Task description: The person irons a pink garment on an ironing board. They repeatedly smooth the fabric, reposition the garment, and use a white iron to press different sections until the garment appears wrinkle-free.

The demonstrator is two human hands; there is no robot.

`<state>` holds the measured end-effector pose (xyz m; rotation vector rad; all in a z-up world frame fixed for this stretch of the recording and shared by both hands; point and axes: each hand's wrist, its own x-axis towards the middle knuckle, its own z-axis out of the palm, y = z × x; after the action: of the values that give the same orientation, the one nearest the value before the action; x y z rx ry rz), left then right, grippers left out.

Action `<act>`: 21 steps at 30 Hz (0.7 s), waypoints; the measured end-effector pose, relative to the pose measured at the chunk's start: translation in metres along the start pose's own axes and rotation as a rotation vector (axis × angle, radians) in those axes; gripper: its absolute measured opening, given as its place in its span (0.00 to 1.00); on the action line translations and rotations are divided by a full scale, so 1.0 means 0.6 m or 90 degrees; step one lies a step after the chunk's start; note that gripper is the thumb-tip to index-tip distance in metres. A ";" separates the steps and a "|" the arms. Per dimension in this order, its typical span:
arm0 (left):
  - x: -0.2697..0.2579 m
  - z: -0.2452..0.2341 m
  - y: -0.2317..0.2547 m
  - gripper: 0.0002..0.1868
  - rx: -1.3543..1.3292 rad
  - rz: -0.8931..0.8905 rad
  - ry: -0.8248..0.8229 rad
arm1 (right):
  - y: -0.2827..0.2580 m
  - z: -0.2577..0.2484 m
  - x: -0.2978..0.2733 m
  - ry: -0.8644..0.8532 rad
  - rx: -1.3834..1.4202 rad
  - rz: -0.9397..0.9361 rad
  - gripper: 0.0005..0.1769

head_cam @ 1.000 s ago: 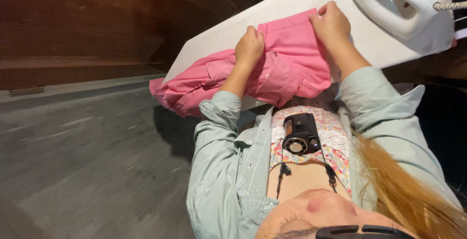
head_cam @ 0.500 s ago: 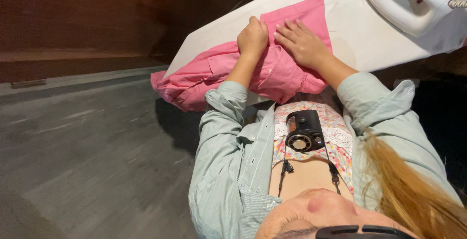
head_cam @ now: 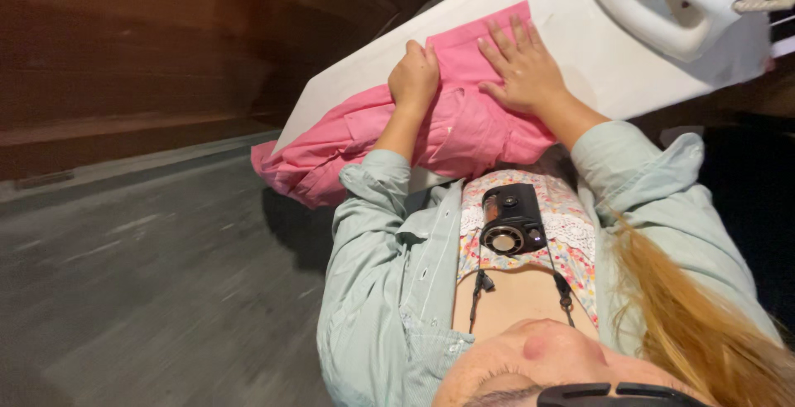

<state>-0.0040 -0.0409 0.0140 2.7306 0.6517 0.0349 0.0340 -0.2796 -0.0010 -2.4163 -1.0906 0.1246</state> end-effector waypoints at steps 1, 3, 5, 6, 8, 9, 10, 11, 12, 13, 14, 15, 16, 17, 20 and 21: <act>0.005 0.006 0.002 0.19 0.023 -0.001 -0.001 | 0.001 -0.004 0.002 0.002 -0.005 0.010 0.47; 0.005 0.016 0.003 0.19 0.073 -0.008 -0.004 | -0.007 -0.010 0.000 0.002 -0.011 0.027 0.47; 0.012 0.017 0.002 0.18 0.126 0.021 0.013 | -0.012 -0.013 0.008 0.002 -0.006 0.063 0.49; 0.012 0.014 0.005 0.17 0.152 0.034 0.020 | -0.012 -0.015 0.008 0.000 -0.004 0.080 0.50; 0.014 -0.005 0.022 0.14 0.197 0.068 0.063 | -0.009 -0.017 0.009 -0.003 0.002 0.080 0.52; 0.015 -0.018 0.032 0.13 0.223 0.084 0.084 | -0.008 -0.015 0.011 -0.004 0.008 0.079 0.52; 0.008 -0.031 0.043 0.12 0.191 0.136 0.133 | -0.002 -0.015 0.010 0.013 0.016 0.059 0.52; -0.001 -0.042 0.054 0.12 0.157 0.189 0.183 | 0.010 -0.019 0.007 0.032 0.023 0.040 0.51; -0.007 -0.051 0.063 0.12 0.124 0.243 0.232 | 0.024 -0.025 0.004 0.050 0.030 0.020 0.51; -0.014 -0.053 0.072 0.10 0.094 0.267 0.191 | 0.043 -0.035 -0.005 0.087 0.013 0.012 0.45; -0.022 -0.050 0.080 0.08 0.064 0.291 0.149 | 0.069 -0.048 -0.016 0.124 -0.003 0.004 0.39; -0.035 -0.040 0.088 0.06 0.031 0.311 0.105 | 0.098 -0.065 -0.034 0.154 -0.021 -0.006 0.34; -0.045 -0.028 0.095 0.06 0.048 0.310 0.073 | 0.133 -0.084 -0.044 0.195 -0.005 0.009 0.28; -0.049 -0.019 0.101 0.07 0.067 0.312 0.046 | 0.172 -0.106 -0.046 0.240 0.010 0.023 0.23; -0.046 -0.004 0.113 0.09 0.096 0.275 -0.023 | 0.268 -0.196 -0.058 0.197 -0.088 0.199 0.10; -0.047 -0.005 0.115 0.10 0.103 0.255 -0.043 | 0.282 -0.222 -0.059 0.178 -0.074 0.239 0.10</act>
<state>0.0008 -0.1106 0.0406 2.9591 0.0844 -0.0159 0.1615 -0.4530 0.0339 -2.6195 -0.5297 -0.1541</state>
